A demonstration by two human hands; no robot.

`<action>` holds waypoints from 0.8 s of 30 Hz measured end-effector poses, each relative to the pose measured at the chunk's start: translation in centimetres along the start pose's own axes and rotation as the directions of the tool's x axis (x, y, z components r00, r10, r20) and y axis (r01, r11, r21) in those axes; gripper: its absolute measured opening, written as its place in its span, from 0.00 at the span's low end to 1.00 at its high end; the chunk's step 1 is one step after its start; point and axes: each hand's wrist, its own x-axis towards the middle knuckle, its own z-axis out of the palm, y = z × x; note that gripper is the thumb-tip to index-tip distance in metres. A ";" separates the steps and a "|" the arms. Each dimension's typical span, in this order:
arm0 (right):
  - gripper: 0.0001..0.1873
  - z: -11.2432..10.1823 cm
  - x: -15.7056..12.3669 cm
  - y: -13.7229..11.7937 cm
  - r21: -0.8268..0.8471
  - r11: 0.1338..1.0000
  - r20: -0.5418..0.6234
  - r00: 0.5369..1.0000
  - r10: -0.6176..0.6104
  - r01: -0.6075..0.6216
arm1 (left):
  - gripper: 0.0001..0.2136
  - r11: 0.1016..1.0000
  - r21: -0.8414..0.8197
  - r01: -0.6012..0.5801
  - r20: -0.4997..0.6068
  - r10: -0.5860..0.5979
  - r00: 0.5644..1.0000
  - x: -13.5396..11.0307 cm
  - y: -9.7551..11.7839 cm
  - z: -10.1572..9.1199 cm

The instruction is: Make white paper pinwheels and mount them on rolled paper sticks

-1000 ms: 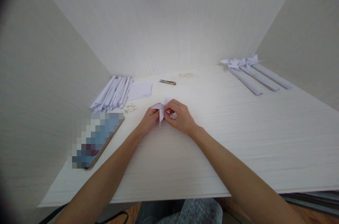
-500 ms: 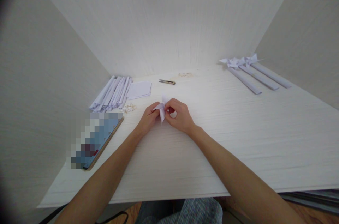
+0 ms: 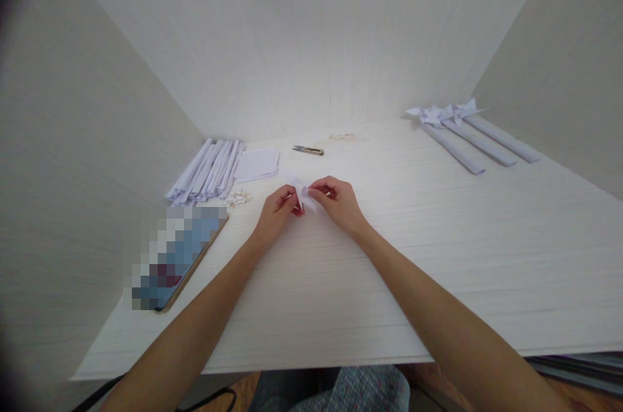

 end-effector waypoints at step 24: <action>0.05 -0.4 -0.1 0.4 -0.205 0.959 0.072 0.981 -0.182 0.193 | 0.05 0.998 0.048 0.050 0.079 -0.054 0.995 0.0 0.0 0.0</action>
